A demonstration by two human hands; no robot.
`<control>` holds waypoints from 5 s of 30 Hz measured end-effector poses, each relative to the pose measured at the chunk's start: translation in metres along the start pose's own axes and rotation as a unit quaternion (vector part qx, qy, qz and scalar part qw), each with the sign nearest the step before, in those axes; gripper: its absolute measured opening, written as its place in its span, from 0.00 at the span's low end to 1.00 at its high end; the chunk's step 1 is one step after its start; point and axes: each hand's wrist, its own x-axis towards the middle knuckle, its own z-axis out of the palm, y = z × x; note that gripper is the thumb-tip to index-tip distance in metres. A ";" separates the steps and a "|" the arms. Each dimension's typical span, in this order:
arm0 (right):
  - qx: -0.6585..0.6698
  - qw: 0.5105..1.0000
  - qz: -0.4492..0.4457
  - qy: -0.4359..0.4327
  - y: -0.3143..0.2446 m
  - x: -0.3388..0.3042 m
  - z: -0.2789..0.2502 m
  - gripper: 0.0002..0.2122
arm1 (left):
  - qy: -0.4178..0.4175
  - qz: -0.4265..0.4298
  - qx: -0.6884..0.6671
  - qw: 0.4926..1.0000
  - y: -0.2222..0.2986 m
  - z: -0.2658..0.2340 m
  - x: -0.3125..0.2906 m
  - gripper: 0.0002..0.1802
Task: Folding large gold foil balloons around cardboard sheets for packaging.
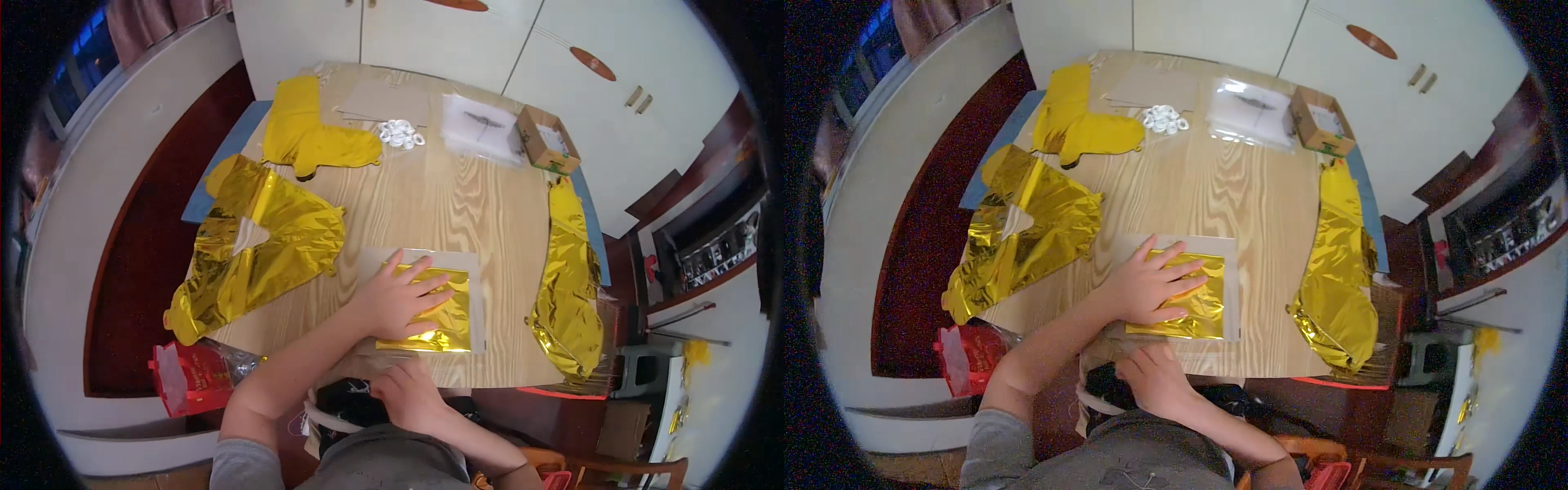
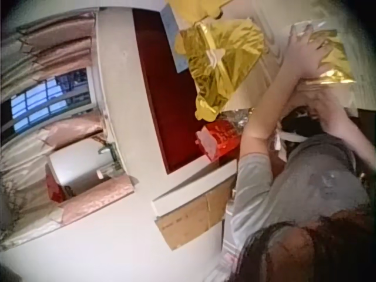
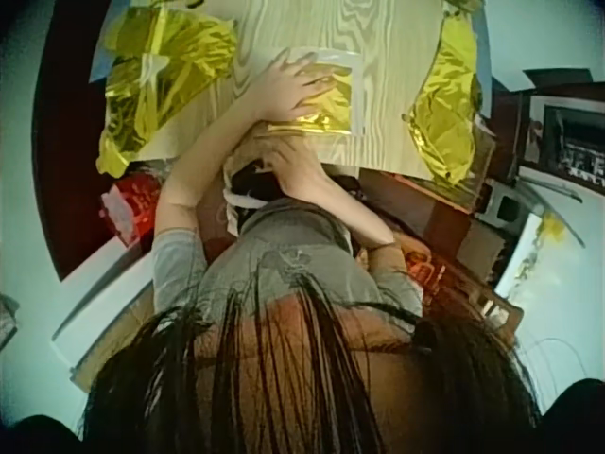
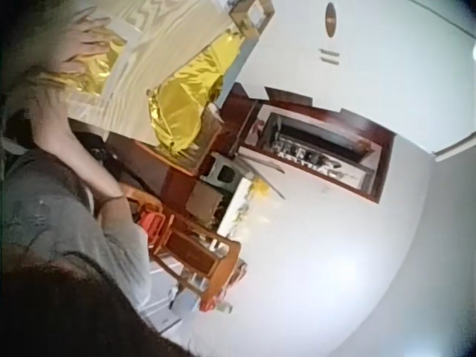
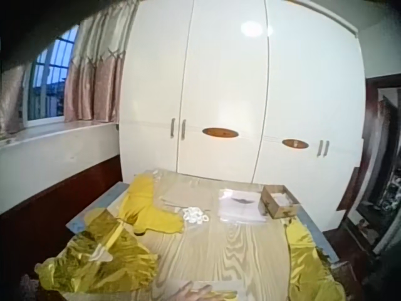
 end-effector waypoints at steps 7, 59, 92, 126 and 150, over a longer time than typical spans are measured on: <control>0.590 0.710 0.175 0.344 0.038 -0.092 -0.054 0.11 | -0.040 0.007 0.020 0.999 0.002 -0.004 0.001 0.32; -0.206 0.979 0.002 0.001 0.093 -0.071 -0.136 0.34 | -0.096 -0.002 -0.014 0.995 0.044 -0.073 -0.046 0.46; -0.190 0.970 0.105 -0.109 0.068 -0.104 -0.118 0.34 | 0.111 -0.090 -0.058 0.988 0.069 -0.035 -0.116 0.11; -0.268 0.962 0.056 0.020 0.050 -0.096 -0.094 0.12 | 0.124 -0.096 -0.066 0.985 0.070 -0.030 -0.119 0.11; -0.148 0.959 0.157 0.183 0.051 -0.103 -0.068 0.08 | 0.193 -0.226 -0.086 0.951 0.084 -0.025 -0.110 0.07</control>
